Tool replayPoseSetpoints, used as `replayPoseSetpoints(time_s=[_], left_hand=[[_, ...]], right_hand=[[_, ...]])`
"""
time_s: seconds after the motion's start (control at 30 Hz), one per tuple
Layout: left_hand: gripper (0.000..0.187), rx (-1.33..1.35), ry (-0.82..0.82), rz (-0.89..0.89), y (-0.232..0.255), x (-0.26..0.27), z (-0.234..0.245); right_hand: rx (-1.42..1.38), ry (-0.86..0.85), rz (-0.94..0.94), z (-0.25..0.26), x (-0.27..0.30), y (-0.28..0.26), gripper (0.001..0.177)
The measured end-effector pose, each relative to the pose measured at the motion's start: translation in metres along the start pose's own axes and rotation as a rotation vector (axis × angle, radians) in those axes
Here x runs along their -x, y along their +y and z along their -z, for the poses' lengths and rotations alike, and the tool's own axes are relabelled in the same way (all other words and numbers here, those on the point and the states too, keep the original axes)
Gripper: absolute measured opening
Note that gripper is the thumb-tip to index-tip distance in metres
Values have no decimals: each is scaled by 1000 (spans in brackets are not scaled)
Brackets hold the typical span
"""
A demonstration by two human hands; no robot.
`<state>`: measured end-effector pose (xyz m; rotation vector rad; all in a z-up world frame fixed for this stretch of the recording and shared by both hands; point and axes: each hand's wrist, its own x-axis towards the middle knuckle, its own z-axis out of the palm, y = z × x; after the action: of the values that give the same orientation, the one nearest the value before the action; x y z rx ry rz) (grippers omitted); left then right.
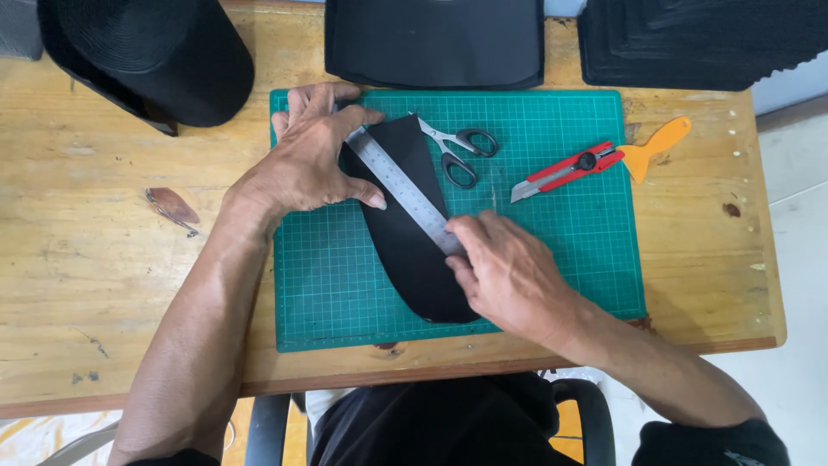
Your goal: Measure and cut black material using a ruler, utility knife, and scissors on a cutting mat
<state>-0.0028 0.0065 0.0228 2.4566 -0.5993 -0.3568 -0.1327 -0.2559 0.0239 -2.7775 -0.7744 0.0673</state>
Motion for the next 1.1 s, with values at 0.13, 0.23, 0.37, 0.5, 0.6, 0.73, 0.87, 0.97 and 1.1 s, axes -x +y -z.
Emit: replayPoseSetpoints(time_s=[0.13,0.23,0.37,0.5,0.6,0.73,0.87,0.97,1.1], left_hand=[[102,2,-21,7,-1,0,1],[97,-20,-14,-22,-3,-1,-1],[102,-25,-51,24,3,3,3],[103,-31,-86,109,8,7,11],[93,-38,-84,143,5,9,14],[88,0,-65,140,-1,8,17],[56,91,-28,190,-4,5,16],[33,230,27,152,-10,5,13],[24,681,47,102,-2,11,21]], right_hand=[[58,51,-41,7,18,20,22],[203,84,-40,13,38,37,24],[312,35,-214,17,61,66,24],[430,61,-304,18,80,99,21],[419,93,-322,21,91,115,23],[398,107,-378,22,92,117,28],[479,162,-374,19,92,119,25],[23,201,-572,11,84,125,14],[467,304,-50,21,55,98,20]])
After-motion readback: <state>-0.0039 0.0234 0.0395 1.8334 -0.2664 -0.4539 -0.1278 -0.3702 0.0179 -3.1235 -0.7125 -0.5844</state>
